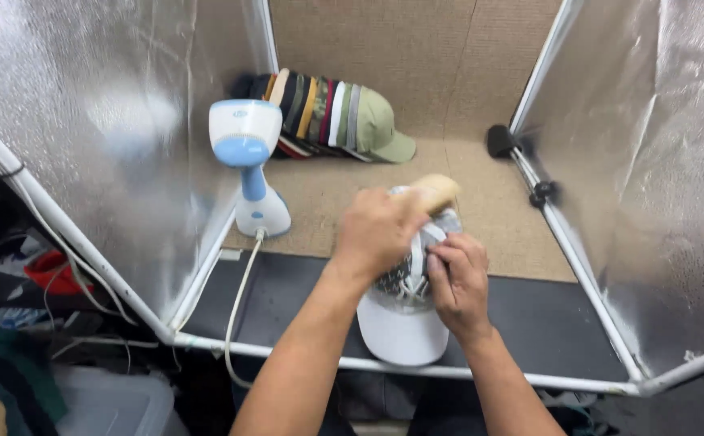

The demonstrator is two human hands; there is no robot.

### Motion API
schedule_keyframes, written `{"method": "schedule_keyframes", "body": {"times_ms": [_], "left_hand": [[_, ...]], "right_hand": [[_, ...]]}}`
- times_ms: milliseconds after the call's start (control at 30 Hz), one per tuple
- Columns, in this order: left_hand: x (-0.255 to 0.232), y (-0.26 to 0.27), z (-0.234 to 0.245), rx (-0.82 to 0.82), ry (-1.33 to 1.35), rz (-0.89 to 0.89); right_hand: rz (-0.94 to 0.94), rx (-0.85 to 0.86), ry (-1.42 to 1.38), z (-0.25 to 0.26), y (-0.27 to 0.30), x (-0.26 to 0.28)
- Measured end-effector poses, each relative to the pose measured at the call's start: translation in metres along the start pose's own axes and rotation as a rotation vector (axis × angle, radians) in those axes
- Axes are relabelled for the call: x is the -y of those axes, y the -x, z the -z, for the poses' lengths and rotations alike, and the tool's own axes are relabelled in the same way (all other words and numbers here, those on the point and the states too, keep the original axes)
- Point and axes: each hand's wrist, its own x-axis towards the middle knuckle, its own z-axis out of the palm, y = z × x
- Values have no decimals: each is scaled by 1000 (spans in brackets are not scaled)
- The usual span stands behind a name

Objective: Using a handheld steamer and a brush to clean and reshape various baseball caps inside a specialized workstation.

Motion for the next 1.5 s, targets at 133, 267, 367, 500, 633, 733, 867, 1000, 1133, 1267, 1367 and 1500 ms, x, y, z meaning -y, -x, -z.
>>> {"method": "schedule_keyframes", "body": {"times_ms": [133, 267, 367, 500, 633, 733, 867, 1000, 1133, 1267, 1367, 1500], "left_hand": [[62, 13, 5, 161, 190, 392], [111, 30, -9, 665, -38, 722], [57, -18, 11, 384, 42, 358], [-1, -64, 28, 731, 345, 95], [58, -58, -14, 837, 351, 492], [128, -19, -65, 1027, -19, 102], [122, -12, -19, 856, -18, 692], [63, -47, 40, 388, 344, 397], [22, -52, 56, 448, 476, 74], [20, -36, 57, 475, 598, 292], [22, -7, 45, 458, 705, 653], [-5, 16, 52, 84, 747, 594]], "right_hand": [[14, -10, 0, -1, 0, -4], [16, -1, -38, -3, 8, -6], [6, -38, -19, -8, 0, -8], [28, -15, 23, -5, 8, -10], [39, -12, -3, 0, 2, -3], [55, 0, -27, 0, 0, -7], [0, 60, 11, 3, -9, -16], [-50, 112, -18, 16, -57, -24], [188, 297, 5, 40, -113, 26], [23, 670, -106, 39, -131, 26], [-33, 798, -59, 31, -130, 16], [-165, 789, 34, 24, -120, 13]]}}
